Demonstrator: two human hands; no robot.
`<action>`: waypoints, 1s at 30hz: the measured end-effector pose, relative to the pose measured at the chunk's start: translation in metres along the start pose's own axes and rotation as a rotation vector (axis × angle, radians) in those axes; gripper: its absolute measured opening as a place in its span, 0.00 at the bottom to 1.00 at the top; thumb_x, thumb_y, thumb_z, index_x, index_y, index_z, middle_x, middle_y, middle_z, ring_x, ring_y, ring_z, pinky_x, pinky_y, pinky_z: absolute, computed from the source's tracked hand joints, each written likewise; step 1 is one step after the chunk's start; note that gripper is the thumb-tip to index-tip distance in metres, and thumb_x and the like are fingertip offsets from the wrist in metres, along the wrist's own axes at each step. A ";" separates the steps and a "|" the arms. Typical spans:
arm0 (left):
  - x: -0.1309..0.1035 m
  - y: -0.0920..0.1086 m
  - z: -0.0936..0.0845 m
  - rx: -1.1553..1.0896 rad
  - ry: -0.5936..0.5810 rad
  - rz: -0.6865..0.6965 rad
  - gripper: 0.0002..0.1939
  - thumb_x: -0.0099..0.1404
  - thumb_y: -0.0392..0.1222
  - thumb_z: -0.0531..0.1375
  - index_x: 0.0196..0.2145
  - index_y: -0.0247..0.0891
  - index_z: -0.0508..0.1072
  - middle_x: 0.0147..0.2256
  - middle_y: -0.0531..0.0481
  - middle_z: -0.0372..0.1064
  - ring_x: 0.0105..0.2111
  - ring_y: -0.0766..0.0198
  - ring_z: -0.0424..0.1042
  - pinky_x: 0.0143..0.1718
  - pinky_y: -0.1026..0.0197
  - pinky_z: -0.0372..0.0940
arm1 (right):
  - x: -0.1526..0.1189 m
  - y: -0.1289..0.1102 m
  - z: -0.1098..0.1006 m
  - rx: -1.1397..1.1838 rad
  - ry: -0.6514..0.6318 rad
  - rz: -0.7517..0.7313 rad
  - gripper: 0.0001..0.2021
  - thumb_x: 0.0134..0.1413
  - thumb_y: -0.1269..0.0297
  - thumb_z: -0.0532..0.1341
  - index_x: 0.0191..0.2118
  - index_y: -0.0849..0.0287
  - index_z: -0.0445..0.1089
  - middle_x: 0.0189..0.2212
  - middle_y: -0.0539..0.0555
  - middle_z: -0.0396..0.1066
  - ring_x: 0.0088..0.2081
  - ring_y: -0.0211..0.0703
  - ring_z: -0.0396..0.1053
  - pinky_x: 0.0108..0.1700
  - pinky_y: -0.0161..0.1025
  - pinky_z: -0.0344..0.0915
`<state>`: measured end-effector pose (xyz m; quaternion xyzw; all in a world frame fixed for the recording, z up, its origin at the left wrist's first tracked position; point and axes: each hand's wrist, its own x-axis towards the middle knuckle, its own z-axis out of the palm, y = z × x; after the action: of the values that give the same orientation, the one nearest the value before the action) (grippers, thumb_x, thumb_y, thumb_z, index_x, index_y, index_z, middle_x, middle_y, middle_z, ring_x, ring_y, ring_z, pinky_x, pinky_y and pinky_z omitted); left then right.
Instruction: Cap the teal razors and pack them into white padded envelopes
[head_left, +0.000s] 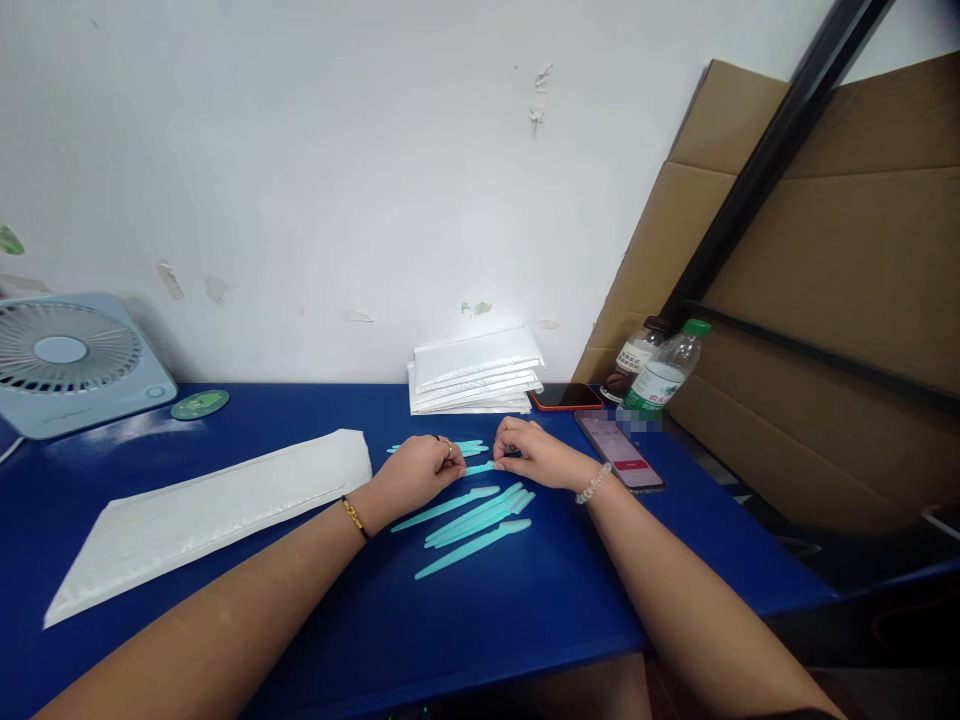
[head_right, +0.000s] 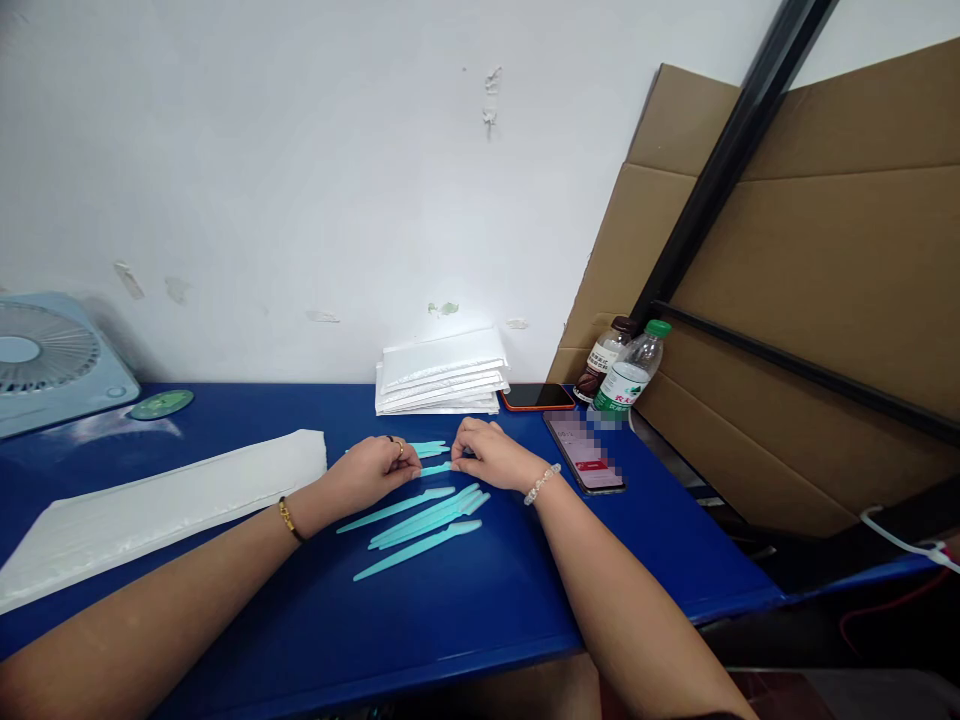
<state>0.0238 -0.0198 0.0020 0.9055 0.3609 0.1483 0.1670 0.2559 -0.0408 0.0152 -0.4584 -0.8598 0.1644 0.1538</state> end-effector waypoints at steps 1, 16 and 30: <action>0.001 -0.001 0.000 -0.002 0.011 -0.012 0.11 0.63 0.43 0.54 0.29 0.40 0.74 0.29 0.53 0.73 0.27 0.66 0.68 0.29 0.63 0.56 | 0.001 0.001 0.000 -0.004 0.012 -0.010 0.05 0.57 0.65 0.59 0.33 0.59 0.69 0.37 0.52 0.65 0.40 0.40 0.64 0.49 0.43 0.54; 0.002 -0.045 -0.003 0.096 0.161 -0.112 0.17 0.60 0.48 0.57 0.47 0.49 0.72 0.47 0.51 0.70 0.48 0.53 0.64 0.48 0.52 0.59 | -0.001 -0.013 -0.002 -0.003 0.035 -0.028 0.08 0.54 0.58 0.62 0.34 0.58 0.73 0.37 0.53 0.67 0.41 0.42 0.65 0.47 0.41 0.55; -0.003 -0.008 -0.008 0.055 -0.014 0.039 0.13 0.64 0.49 0.53 0.35 0.44 0.75 0.32 0.52 0.75 0.31 0.63 0.70 0.31 0.63 0.58 | 0.004 -0.013 0.005 0.191 0.057 0.085 0.06 0.53 0.63 0.62 0.31 0.61 0.69 0.26 0.50 0.69 0.27 0.35 0.64 0.29 0.32 0.58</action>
<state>0.0133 -0.0145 0.0055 0.9176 0.3461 0.1351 0.1414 0.2424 -0.0452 0.0167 -0.4822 -0.8153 0.2387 0.2140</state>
